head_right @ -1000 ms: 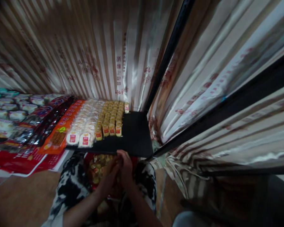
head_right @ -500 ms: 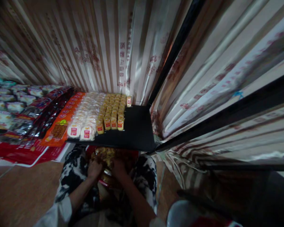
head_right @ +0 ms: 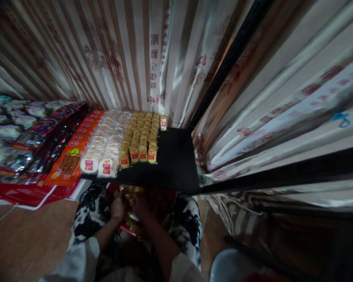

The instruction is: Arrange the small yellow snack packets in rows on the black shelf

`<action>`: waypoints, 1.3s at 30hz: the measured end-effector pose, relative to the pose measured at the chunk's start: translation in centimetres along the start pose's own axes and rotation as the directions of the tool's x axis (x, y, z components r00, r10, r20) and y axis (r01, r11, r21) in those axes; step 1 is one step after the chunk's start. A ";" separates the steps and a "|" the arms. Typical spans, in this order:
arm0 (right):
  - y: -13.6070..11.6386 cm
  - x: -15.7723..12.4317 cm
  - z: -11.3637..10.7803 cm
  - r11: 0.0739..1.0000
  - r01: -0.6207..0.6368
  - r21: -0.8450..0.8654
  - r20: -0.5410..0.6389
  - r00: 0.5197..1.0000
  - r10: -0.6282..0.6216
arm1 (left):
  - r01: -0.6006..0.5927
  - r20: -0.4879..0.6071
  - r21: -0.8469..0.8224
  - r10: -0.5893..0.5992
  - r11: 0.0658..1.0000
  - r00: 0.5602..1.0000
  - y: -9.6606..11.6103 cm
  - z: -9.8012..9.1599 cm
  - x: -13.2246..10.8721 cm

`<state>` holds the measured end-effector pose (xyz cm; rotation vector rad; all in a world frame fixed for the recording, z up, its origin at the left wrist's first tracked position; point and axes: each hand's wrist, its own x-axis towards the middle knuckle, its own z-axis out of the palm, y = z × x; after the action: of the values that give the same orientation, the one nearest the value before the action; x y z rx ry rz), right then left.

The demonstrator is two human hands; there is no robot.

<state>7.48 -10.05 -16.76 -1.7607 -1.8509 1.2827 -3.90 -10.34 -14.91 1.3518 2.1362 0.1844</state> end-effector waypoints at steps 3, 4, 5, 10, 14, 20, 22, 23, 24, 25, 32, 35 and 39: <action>0.2 0.1 -0.4 1.000 -0.015 -0.020 -0.013 1.000 0.014 | 0.011 0.035 0.051 -0.013 0.999 0.999 0.6 -0.4 -0.2; 0.2 0.1 -0.7 0.999 -0.019 -0.033 -0.022 1.000 0.018 | 0.015 0.031 0.061 -0.017 0.998 0.999 0.8 -0.7 -0.5; 0.1 0.0 -0.9 0.999 -0.023 -0.046 -0.033 0.999 0.021 | 0.016 0.022 0.065 -0.018 0.998 1.000 1.1 -0.9 -0.7; -0.5 -0.9 -2.3 0.996 -0.021 -0.089 -0.079 0.997 0.014 | -0.042 -0.013 0.034 0.043 0.999 0.999 2.0 -2.6 -2.4; -1.2 -1.9 -3.5 0.994 -0.007 -0.114 -0.082 0.997 -0.002 | -0.146 -0.075 -0.021 0.144 0.989 0.987 2.3 -4.3 -3.7; -1.3 -3.5 -5.0 0.998 0.063 -0.032 -0.123 0.990 -0.066 | -0.219 -0.090 -0.210 0.205 0.953 0.975 2.9 -6.5 -4.9; -1.1 -4.0 -5.4 0.994 0.110 0.018 -0.155 0.982 -0.106 | -0.250 -0.110 -0.301 0.227 0.920 0.968 3.2 -6.9 -5.0; -1.0 -4.2 -5.5 0.991 0.123 0.050 -0.164 0.980 -0.113 | -0.269 -0.121 -0.346 0.241 0.899 0.963 3.3 -7.1 -5.1; -0.9 -4.4 -5.7 0.988 0.128 0.087 -0.165 0.980 -0.112 | -0.288 -0.132 -0.386 0.257 0.876 0.957 3.5 -7.2 -5.2; -0.8 -4.6 -5.9 0.984 0.125 0.128 -0.161 0.981 -0.104 | -0.306 -0.139 -0.420 0.272 0.854 0.952 3.8 -7.4 -5.2; -1.6 -6.7 -8.1 0.924 0.149 0.351 -0.169 0.981 -0.094 | -0.302 -0.024 -0.529 0.341 0.793 0.940 6.8 -9.5 -6.3; -2.2 -7.5 -9.4 0.899 0.170 0.405 -0.199 0.976 -0.095 | -0.340 0.013 -0.550 0.415 0.763 0.910 8.4 -10.2 -7.0; -2.7 -8.1 -11.2 0.815 0.244 0.525 -0.193 0.967 -0.166 | -0.400 -0.003 -0.536 0.472 0.744 0.882 10.6 -10.9 -7.4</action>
<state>15.52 -12.55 -5.54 -1.2672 -1.3638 1.3838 0.57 -9.57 1.38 1.4462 1.4599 0.7865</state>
